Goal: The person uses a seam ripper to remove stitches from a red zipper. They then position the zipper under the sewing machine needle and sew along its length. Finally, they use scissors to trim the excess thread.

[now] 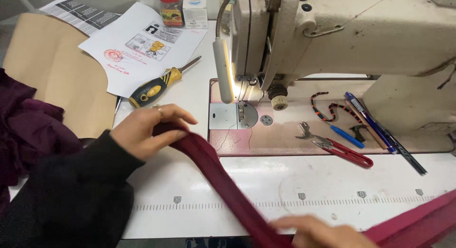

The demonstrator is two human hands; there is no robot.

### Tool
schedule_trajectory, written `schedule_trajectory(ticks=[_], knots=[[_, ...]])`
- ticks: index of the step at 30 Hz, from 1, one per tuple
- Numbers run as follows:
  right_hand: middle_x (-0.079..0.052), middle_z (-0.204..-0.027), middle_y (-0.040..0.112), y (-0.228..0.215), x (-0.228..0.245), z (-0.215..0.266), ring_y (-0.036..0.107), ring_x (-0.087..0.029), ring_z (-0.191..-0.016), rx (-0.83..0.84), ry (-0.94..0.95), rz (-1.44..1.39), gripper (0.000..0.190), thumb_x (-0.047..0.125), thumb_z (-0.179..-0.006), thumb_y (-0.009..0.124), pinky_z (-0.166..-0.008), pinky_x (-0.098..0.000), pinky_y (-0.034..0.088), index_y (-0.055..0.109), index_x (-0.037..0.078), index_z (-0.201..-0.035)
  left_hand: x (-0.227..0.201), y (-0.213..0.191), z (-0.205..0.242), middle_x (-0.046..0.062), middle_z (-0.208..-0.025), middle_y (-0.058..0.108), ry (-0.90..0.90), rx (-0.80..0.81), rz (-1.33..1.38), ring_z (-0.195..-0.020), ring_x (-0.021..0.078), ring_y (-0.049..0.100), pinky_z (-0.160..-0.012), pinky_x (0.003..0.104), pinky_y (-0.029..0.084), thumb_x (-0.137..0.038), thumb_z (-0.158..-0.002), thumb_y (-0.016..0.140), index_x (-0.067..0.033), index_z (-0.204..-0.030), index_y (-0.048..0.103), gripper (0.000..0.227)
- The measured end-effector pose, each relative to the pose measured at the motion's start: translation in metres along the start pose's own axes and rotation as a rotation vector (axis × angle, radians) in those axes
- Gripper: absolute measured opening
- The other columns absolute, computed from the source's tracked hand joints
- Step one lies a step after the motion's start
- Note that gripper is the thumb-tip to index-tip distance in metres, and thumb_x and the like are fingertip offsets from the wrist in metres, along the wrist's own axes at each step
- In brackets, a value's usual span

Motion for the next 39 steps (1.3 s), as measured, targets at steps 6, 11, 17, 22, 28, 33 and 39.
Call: schedule_trajectory(ticks=[6, 11, 17, 22, 28, 33, 39], knots=[[0.007, -0.087, 0.078, 0.009, 0.067, 0.011, 0.075, -0.009, -0.071, -0.129, -0.473, 0.019, 0.032, 0.043, -0.087, 0.063, -0.067, -0.0245, 0.062, 0.064, 0.029, -0.116, 0.025, 0.034, -0.058, 0.008, -0.087, 0.076, 0.046, 0.209, -0.112, -0.092, 0.0301, 0.07, -0.089, 0.041, 0.05, -0.009, -0.079, 0.07, -0.0132, -0.102, 0.067, 0.024], [-0.004, -0.089, 0.069, 0.006, 0.105, 0.012, 0.071, -0.016, -0.073, -0.232, -0.863, 0.046, 0.037, 0.039, -0.097, 0.053, -0.061, -0.0312, 0.065, 0.065, 0.01, -0.116, 0.043, 0.052, -0.069, -0.003, -0.086, 0.073, 0.189, 0.216, -0.236, -0.085, 0.0149, 0.067, -0.08, 0.029, 0.05, -0.009, -0.075, 0.068, -0.0228, -0.101, 0.07, 0.029], [-0.013, -0.135, 0.053, 0.005, 0.103, -0.087, 0.048, -0.033, -0.123, -0.423, -0.849, 0.361, 0.047, 0.008, -0.085, 0.047, -0.103, -0.0437, 0.036, 0.051, 0.005, -0.132, 0.039, 0.052, -0.063, -0.002, -0.082, 0.071, 0.183, 0.19, -0.235, -0.082, 0.0147, 0.065, -0.081, 0.029, 0.049, -0.015, -0.076, 0.072, -0.0255, -0.101, 0.069, 0.028], [-0.004, -0.149, 0.042, 0.017, 0.09, -0.103, 0.035, -0.031, -0.137, -0.195, -0.888, 0.399, 0.046, 0.023, -0.097, 0.039, -0.104, -0.0464, 0.028, 0.044, 0.015, -0.142, 0.04, 0.051, -0.06, -0.006, -0.078, 0.068, 0.217, 0.181, -0.27, -0.079, 0.0137, 0.061, -0.081, 0.032, 0.042, -0.02, -0.077, 0.073, -0.027, -0.095, 0.067, 0.02], [0.006, -0.078, 0.067, -0.052, 0.036, -0.112, 0.059, -0.023, -0.084, -0.278, -0.406, 0.507, 0.034, 0.038, -0.094, 0.047, -0.068, -0.0406, 0.045, 0.059, 0.017, -0.072, 0.033, 0.058, -0.063, -0.007, -0.081, 0.066, 0.274, 0.195, -0.221, -0.081, 0.0154, 0.06, -0.089, 0.036, 0.039, -0.018, -0.077, 0.071, -0.0256, -0.095, 0.067, 0.02], [-0.008, -0.107, 0.064, -0.04, 0.075, -0.119, 0.052, -0.023, -0.113, -0.168, -0.689, 0.138, 0.024, 0.025, -0.091, 0.053, -0.08, -0.0371, 0.044, 0.068, 0.02, -0.109, 0.02, 0.066, -0.058, 0.003, -0.101, 0.06, 0.419, 0.027, -0.347, -0.099, 0.0249, 0.054, -0.088, 0.039, 0.041, -0.024, -0.075, 0.076, -0.018, -0.115, 0.061, 0.043], [-0.009, -0.128, 0.053, -0.022, 0.076, -0.146, 0.069, -0.03, -0.094, -0.207, -0.591, 0.028, 0.027, 0.027, -0.091, 0.053, -0.084, -0.0377, 0.05, 0.068, 0.021, -0.113, 0.011, 0.068, -0.038, 0.003, -0.104, 0.054, 0.507, -0.298, -0.658, -0.093, 0.0238, 0.053, -0.078, 0.036, 0.043, -0.032, -0.079, 0.072, -0.014, -0.093, 0.054, 0.029]])
Point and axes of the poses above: each hand's wrist, its own z-axis away from the middle knuckle, its own y-axis out of the palm, x = y × z, the point moved 6 cm from there along -z, towards the middle knuckle
